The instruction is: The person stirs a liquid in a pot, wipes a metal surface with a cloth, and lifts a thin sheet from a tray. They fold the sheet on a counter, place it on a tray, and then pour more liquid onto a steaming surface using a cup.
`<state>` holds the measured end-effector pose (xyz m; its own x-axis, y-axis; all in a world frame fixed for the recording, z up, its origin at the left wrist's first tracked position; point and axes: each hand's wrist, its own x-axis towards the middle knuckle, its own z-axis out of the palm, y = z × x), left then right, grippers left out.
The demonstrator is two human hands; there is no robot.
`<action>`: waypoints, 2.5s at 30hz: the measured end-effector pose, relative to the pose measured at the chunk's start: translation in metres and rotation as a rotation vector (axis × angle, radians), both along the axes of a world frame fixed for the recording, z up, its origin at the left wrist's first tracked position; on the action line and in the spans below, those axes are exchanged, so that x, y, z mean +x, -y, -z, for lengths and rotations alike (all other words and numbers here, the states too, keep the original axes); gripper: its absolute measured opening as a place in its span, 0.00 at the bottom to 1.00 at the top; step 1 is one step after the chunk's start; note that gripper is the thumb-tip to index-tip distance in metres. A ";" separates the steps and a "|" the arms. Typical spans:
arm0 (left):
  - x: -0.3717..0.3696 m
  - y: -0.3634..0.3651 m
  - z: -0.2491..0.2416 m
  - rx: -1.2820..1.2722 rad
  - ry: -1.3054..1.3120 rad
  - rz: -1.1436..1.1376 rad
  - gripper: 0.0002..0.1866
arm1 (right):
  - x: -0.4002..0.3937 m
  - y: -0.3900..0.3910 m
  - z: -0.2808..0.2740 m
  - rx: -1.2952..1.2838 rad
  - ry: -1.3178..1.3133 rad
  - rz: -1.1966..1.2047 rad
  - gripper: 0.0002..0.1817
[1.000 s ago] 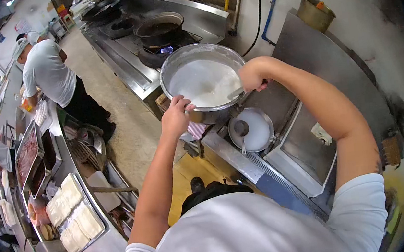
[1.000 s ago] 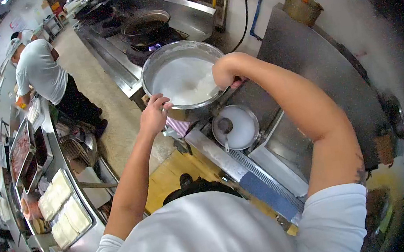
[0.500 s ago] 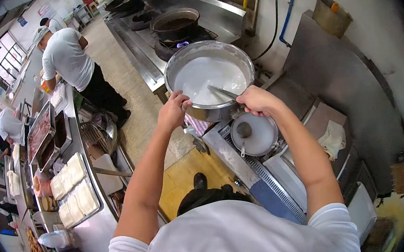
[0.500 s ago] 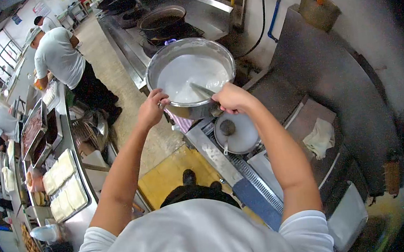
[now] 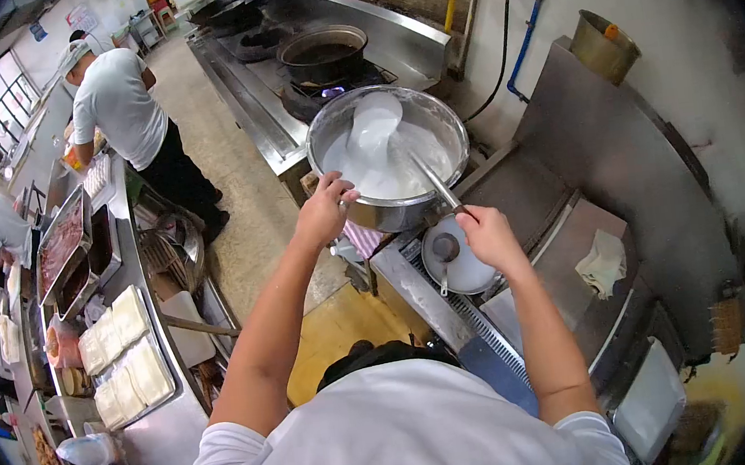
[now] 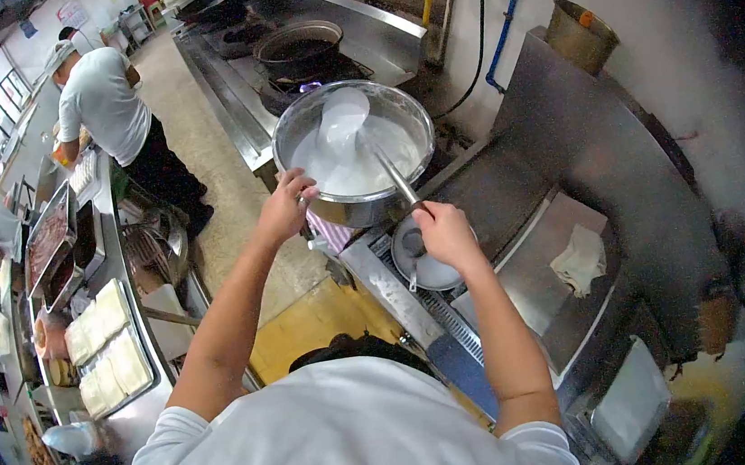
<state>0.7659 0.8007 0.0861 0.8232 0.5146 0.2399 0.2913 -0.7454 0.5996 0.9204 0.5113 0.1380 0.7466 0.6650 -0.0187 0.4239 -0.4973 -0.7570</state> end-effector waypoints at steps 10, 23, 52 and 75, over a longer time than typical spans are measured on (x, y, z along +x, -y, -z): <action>0.000 -0.009 0.011 -0.054 0.084 0.037 0.16 | -0.034 -0.020 0.015 -0.169 0.518 0.156 0.16; -0.004 -0.010 0.012 -0.095 0.160 0.017 0.16 | -0.054 -0.056 -0.060 -0.636 0.644 -0.149 0.08; -0.009 -0.014 0.006 -0.111 0.126 0.026 0.15 | -0.041 -0.115 -0.023 -0.887 0.904 -0.246 0.14; -0.006 -0.014 0.005 -0.111 0.119 0.018 0.14 | 0.009 -0.107 -0.070 -0.461 -0.498 -0.069 0.16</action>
